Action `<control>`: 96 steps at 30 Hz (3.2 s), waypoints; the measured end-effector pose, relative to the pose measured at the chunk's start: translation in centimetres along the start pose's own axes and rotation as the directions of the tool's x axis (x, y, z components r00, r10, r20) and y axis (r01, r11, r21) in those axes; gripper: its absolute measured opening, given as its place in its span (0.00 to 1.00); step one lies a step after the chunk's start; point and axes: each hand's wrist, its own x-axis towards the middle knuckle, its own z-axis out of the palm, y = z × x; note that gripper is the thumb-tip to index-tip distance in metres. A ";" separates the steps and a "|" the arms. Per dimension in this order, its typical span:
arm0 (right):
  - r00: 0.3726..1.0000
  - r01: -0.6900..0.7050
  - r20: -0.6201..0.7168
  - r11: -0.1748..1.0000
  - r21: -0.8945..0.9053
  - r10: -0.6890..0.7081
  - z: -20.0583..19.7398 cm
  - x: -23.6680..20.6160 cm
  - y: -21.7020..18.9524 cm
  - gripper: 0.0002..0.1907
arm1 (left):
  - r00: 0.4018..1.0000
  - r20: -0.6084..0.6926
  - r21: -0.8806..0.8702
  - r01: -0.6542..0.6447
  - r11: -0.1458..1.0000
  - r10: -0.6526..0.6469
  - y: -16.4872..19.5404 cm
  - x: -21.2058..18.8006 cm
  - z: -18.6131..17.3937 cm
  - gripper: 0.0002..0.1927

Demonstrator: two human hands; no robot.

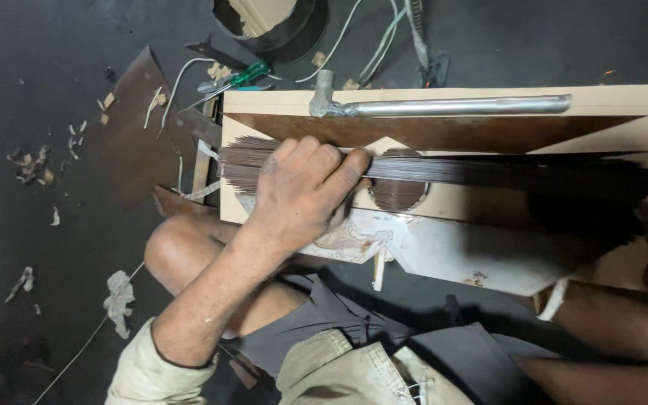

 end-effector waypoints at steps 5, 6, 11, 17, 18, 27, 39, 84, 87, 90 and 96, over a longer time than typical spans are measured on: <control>0.992 -0.123 0.019 0.990 0.074 0.122 2.2 0.5 -1.2 0.17 | 0.998 -0.058 -0.044 -0.009 0.999 0.007 0.3 1.3 0.8 0.20; 0.988 -0.155 0.033 0.984 0.089 0.153 2.7 0.6 -1.3 0.17 | 0.998 -0.056 -0.024 -0.004 1.000 0.003 0.5 1.6 1.2 0.19; 0.978 -0.207 0.055 0.968 0.143 0.201 4.0 1.0 -0.8 0.17 | 0.991 0.121 0.010 0.058 0.998 -0.059 0.8 1.5 1.0 0.15; 0.956 -0.289 0.102 0.941 0.177 0.274 6.0 2.0 0.1 0.17 | 0.997 0.074 0.013 0.032 0.999 -0.033 0.1 1.3 1.7 0.10; 0.953 -0.298 0.108 0.937 0.182 0.282 6.2 2.3 -0.1 0.17 | 0.998 0.056 0.019 0.032 0.999 -0.033 0.0 1.4 1.8 0.10; 0.936 -0.346 0.134 0.916 0.205 0.324 4.9 2.2 -1.9 0.17 | 1.000 0.001 0.064 0.021 0.998 -0.021 -0.4 1.7 2.8 0.09; 0.946 -0.323 0.111 0.916 0.236 0.305 6.4 1.7 -0.3 0.18 | 0.995 -0.086 0.060 -0.040 0.997 0.045 -0.1 1.0 3.1 0.08; 0.996 -0.084 0.063 0.670 0.737 0.056 2.5 0.0 -4.0 0.29 | 0.951 -0.295 -0.055 -0.118 0.992 0.096 -2.8 -1.6 2.7 0.13; 0.999 -0.035 0.006 0.782 0.622 0.040 2.5 -0.2 -4.0 0.26 | 0.960 -0.269 -0.064 -0.096 0.993 0.076 -3.0 -2.6 2.6 0.10; 0.994 0.110 -0.039 0.940 0.324 -0.103 2.2 -0.2 -3.6 0.24 | 0.971 -0.234 -0.131 -0.076 0.988 0.044 -3.8 -2.7 2.3 0.11; 0.753 0.603 0.013 0.683 -0.412 -0.657 1.5 0.4 -1.2 0.21 | 0.971 -0.236 -0.091 -0.055 0.994 0.032 -4.3 -3.5 2.5 0.11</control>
